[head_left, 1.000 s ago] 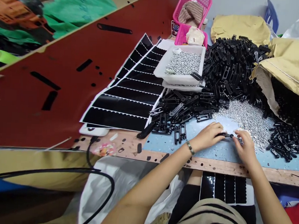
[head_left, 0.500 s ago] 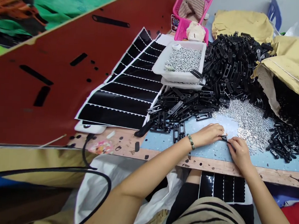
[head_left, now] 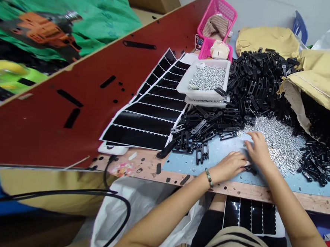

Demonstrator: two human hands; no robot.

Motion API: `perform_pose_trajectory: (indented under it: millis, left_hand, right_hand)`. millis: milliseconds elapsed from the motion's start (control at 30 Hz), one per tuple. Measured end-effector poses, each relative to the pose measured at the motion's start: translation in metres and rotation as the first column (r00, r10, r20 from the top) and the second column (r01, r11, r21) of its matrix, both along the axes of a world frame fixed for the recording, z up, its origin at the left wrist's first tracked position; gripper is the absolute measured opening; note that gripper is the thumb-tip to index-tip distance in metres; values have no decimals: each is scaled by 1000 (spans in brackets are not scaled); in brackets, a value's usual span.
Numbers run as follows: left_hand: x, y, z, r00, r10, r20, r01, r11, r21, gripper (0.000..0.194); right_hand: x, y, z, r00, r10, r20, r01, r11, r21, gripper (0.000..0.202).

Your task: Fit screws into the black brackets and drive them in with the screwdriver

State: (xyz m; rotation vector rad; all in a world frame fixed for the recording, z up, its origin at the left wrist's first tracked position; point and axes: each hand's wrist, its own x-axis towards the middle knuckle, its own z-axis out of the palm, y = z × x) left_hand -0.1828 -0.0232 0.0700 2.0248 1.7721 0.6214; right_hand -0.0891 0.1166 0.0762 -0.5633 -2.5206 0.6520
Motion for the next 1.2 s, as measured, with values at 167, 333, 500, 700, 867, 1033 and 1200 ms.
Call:
perform_pose_trajectory:
  millis: [167,333,500,700,867,1033,1200]
  left_hand:
    - [-10,-23,17,978,198,66,-205,971,120,36]
    - [-40,-7,20,899,425,-104,-405,898,171,37]
    - [-39,31,15,912,281,-298,-284,958,34,15]
    - [-32,40,27,910,383,-157,-400,911,-100,13]
    - [-34,40,28,840,511,183,-481,857,-184,24]
    - [-36,41,32,786,531,317,-489,847,-208,34]
    - [-25,46,41,800,469,375,-429,883,-191,31]
  right_hand:
    - [-54,6,0,956,64,285,-103,987,124,28]
    - [-21,5,-5,939,151,310,-196,973,119,14]
    - [40,62,8,951,-142,276,132,990,54,22]
    - [83,163,25,708,-617,342,606,781,154,30]
    - [64,170,9,700,-640,317,611,767,198,35]
    - [82,148,4,837,-450,311,419,893,165,43]
    - [115,180,28,832,-512,215,498,859,118,37]
